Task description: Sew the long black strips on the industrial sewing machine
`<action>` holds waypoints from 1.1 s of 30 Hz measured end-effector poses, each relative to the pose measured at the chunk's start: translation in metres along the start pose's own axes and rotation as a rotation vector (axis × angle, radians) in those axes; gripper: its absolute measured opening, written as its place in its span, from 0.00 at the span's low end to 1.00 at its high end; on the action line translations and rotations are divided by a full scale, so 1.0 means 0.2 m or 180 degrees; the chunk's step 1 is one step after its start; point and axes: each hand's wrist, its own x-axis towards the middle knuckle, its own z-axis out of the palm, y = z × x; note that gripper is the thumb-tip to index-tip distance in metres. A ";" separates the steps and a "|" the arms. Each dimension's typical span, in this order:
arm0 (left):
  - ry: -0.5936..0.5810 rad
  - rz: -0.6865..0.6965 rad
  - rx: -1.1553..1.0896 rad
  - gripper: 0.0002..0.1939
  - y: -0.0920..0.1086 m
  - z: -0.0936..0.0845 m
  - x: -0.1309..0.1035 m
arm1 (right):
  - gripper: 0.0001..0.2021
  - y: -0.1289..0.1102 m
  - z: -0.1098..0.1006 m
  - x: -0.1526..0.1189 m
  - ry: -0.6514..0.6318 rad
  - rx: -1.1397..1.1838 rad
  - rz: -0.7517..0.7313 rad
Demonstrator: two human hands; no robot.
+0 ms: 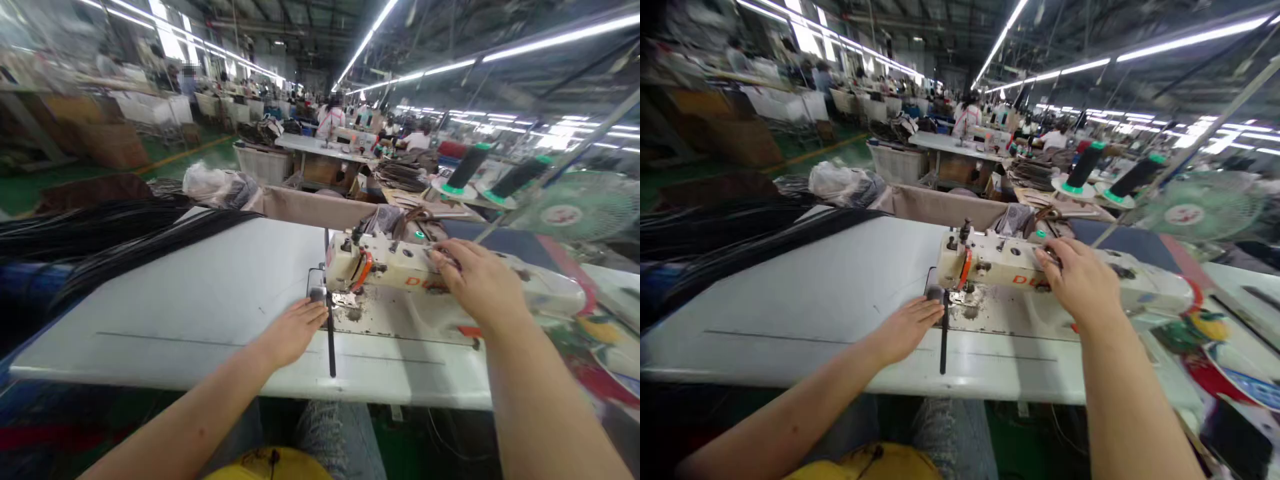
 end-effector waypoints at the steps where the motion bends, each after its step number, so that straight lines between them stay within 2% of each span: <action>1: 0.0007 -0.0020 -0.0013 0.26 0.00 0.00 0.00 | 0.23 0.00 -0.01 -0.01 0.0212 -0.0047 -0.0006; 4: 0.0014 -0.0069 -0.0061 0.25 0.01 0.00 0.00 | 0.20 -0.05 -0.04 -0.07 0.0775 -0.0052 -0.0067; 6: 0.0011 -0.0094 -0.0104 0.23 0.02 -0.01 0.01 | 0.13 -0.13 -0.05 -0.16 0.1142 0.0057 -0.0161; 8: 0.0000 -0.0116 -0.0149 0.23 0.02 -0.03 0.01 | 0.08 -0.25 -0.02 -0.27 0.1290 0.0272 -0.0278; 9: -0.0013 -0.0121 -0.0169 0.23 0.02 -0.03 0.01 | 0.07 -0.31 0.01 -0.34 0.1250 0.0416 -0.0361; 13: -0.0112 -0.0098 -0.0203 0.24 0.02 -0.06 0.02 | 0.13 -0.53 0.20 -0.60 0.0402 0.0778 -0.0191; 16: -0.0209 -0.0089 -0.0217 0.25 0.03 -0.07 0.02 | 0.15 -0.62 0.33 -0.76 -0.0015 0.0961 0.0090; 18: -0.0254 -0.0107 -0.0225 0.25 0.03 -0.08 0.02 | 0.15 -0.65 0.39 -0.82 -0.0133 0.1008 0.0247; 22: -0.0288 -0.0136 -0.0211 0.26 0.04 -0.10 0.02 | 0.14 -0.66 0.43 -0.87 -0.0222 0.0939 0.0409; 33: -0.0342 -0.0330 -0.0288 0.27 0.00 -0.08 0.07 | 0.13 -0.67 0.42 -0.87 -0.0240 0.0868 0.0394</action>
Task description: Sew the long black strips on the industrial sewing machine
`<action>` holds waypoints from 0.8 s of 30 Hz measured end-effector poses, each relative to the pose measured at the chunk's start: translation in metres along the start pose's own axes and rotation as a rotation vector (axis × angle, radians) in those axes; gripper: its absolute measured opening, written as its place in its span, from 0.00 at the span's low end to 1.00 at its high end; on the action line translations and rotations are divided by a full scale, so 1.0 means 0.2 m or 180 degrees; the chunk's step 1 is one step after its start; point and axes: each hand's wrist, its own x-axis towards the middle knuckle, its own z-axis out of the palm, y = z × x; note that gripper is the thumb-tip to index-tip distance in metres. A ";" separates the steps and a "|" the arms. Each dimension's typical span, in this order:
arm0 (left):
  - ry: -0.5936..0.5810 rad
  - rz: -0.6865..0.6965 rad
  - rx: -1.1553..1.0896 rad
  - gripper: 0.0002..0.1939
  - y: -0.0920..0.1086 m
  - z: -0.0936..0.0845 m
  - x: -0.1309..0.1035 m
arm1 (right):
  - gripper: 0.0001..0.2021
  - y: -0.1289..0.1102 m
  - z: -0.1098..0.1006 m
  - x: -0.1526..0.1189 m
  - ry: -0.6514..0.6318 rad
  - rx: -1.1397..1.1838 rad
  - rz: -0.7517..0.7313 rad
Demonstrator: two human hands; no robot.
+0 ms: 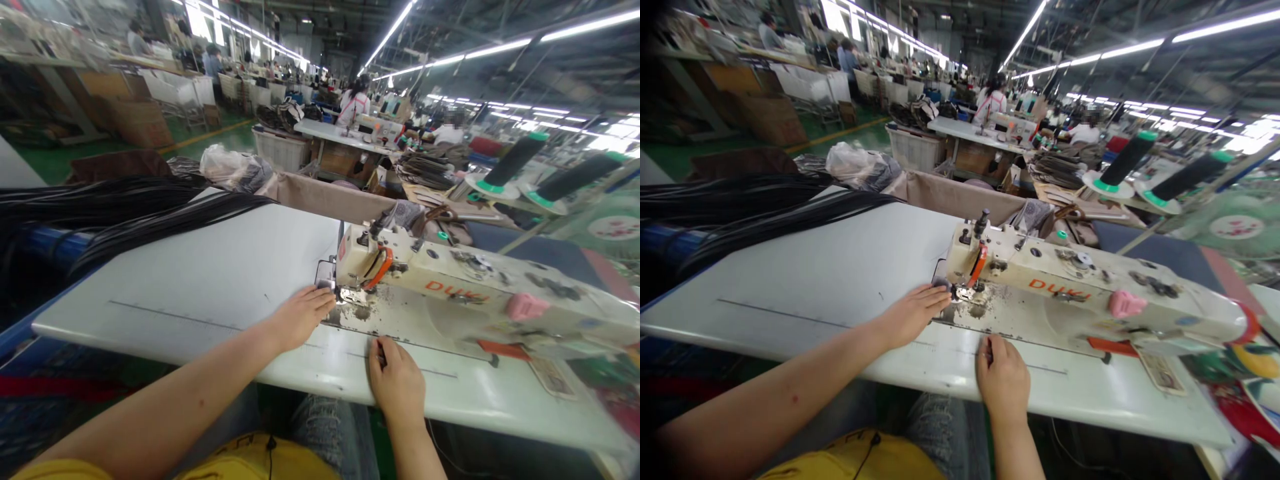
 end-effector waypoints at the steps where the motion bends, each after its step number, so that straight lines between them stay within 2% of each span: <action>1: -0.0008 -0.0024 -0.0012 0.27 -0.01 0.00 0.01 | 0.13 0.00 0.00 0.00 0.0004 -0.0003 -0.0003; 11: -0.0133 -0.0144 0.0062 0.29 -0.01 -0.05 0.07 | 0.14 -0.01 0.00 0.00 0.0035 -0.0035 0.0015; 18: -0.0156 -0.0160 0.0030 0.30 0.00 -0.05 0.07 | 0.12 -0.01 0.00 0.00 0.0030 -0.0006 0.0018; 22: -0.0042 -0.0169 -0.0249 0.32 -0.04 -0.04 0.09 | 0.12 -0.01 0.00 -0.01 -0.0013 -0.0011 0.0055; 24: 0.0063 -0.0161 -0.0540 0.28 -0.08 -0.04 0.13 | 0.12 0.00 0.01 -0.01 -0.0037 -0.0007 0.0054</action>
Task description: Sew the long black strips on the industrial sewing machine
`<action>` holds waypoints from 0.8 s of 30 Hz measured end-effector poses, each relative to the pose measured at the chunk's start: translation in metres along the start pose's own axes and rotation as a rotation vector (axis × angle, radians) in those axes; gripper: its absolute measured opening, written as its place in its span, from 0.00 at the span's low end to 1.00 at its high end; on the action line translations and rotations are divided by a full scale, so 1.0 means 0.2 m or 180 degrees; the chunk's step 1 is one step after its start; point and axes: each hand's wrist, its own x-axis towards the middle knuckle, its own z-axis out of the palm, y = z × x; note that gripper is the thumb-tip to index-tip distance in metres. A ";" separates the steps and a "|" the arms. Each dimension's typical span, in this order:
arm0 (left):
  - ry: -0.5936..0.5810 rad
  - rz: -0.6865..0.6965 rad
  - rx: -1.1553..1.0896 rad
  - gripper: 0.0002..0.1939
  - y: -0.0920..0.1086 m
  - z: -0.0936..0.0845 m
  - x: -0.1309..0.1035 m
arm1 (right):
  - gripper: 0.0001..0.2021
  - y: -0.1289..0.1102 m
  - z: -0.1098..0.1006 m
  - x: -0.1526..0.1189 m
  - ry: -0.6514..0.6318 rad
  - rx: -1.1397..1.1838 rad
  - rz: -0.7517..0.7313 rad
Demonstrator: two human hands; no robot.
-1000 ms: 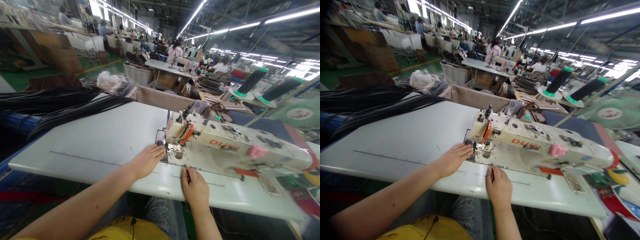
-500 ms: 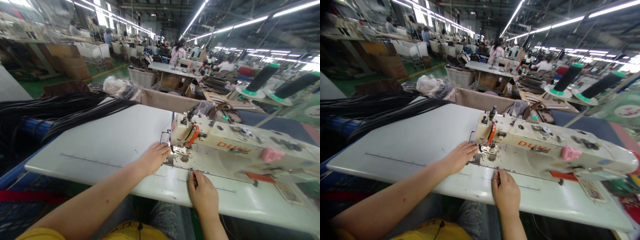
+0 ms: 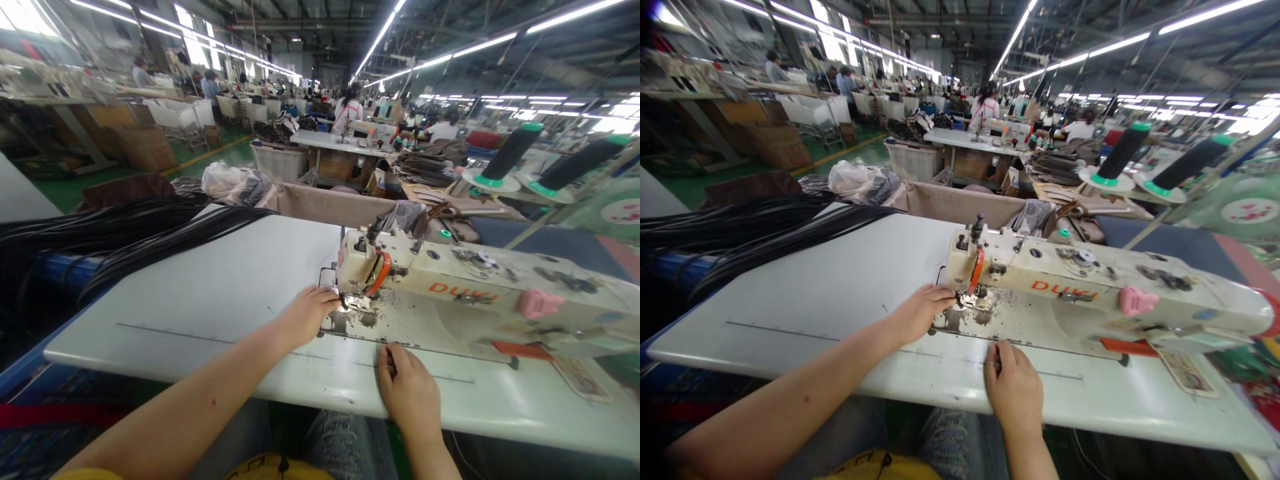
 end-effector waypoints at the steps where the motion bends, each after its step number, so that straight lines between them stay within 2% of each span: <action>1: 0.0063 -0.0029 -0.0161 0.25 -0.03 0.00 0.03 | 0.12 0.00 0.00 0.00 -0.0006 0.0010 -0.0007; 5: 0.0289 -0.0202 -0.0541 0.20 -0.15 0.02 0.15 | 0.12 0.00 -0.01 0.01 0.0021 0.0043 -0.0018; 7: 0.0265 -0.0115 -0.0571 0.17 -0.20 0.03 0.22 | 0.11 0.00 -0.01 0.01 0.0006 0.0042 -0.0012; 10: 0.0183 0.0034 -0.0620 0.14 -0.24 0.05 0.30 | 0.10 0.00 -0.01 0.00 -0.0010 0.0045 0.0012; 13: 0.0167 0.0067 -0.0662 0.17 -0.26 0.06 0.36 | 0.10 0.00 -0.01 0.00 0.0009 0.0049 0.0028; 19: 0.0117 0.0105 -0.0664 0.17 -0.27 0.08 0.40 | 0.11 0.00 -0.01 0.00 0.0002 0.0041 0.0019; 24: 0.0111 0.0094 -0.0582 0.16 -0.27 0.05 0.36 | 0.11 -0.01 -0.02 0.01 0.0051 0.0049 0.0005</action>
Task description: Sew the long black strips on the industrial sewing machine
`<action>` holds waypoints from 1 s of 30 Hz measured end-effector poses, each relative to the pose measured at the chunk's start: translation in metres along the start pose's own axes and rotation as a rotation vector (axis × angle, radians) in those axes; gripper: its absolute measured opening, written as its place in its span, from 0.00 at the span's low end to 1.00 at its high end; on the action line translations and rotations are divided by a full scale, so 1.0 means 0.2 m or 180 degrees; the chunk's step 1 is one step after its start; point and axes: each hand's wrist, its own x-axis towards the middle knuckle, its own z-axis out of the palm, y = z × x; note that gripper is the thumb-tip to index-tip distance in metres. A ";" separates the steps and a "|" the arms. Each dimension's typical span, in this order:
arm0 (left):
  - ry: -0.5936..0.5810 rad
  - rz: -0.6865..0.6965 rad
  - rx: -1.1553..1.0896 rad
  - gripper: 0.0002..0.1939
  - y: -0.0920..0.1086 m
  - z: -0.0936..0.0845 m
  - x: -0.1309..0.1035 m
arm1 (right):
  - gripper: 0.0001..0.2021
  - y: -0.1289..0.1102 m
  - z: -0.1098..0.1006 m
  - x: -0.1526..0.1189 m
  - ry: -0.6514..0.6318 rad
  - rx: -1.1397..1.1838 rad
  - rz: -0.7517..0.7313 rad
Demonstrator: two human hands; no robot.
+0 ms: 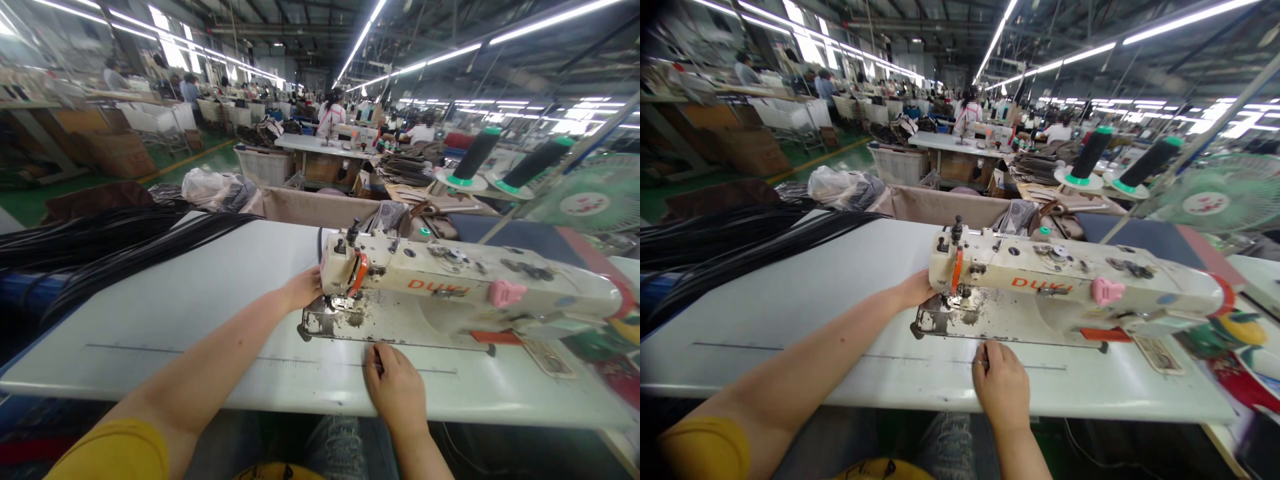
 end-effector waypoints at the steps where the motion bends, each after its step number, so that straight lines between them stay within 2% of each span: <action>1: 0.0020 -0.0026 0.0027 0.16 0.00 -0.01 -0.02 | 0.11 0.00 0.00 0.00 0.0002 -0.0004 0.0006; 6: 0.0088 -0.0099 0.0114 0.09 0.05 -0.05 -0.14 | 0.10 0.00 0.01 -0.01 -0.0019 -0.0030 0.0059; 10: 0.0251 -0.0282 0.0093 0.07 0.09 -0.03 -0.21 | 0.11 -0.01 0.01 -0.01 -0.0056 -0.0022 0.0090; 17: 0.0365 -0.0555 0.0049 0.07 0.14 -0.01 -0.22 | 0.11 -0.01 0.00 -0.01 -0.0041 -0.0017 0.0118; 25: 0.0234 -0.1274 -0.0031 0.11 0.31 0.01 -0.29 | 0.12 -0.01 0.00 -0.01 -0.0056 -0.0007 0.0134; 30: 0.0344 -0.1349 -0.0040 0.08 0.34 0.05 -0.29 | 0.11 -0.02 0.00 -0.01 -0.0097 -0.0027 0.0161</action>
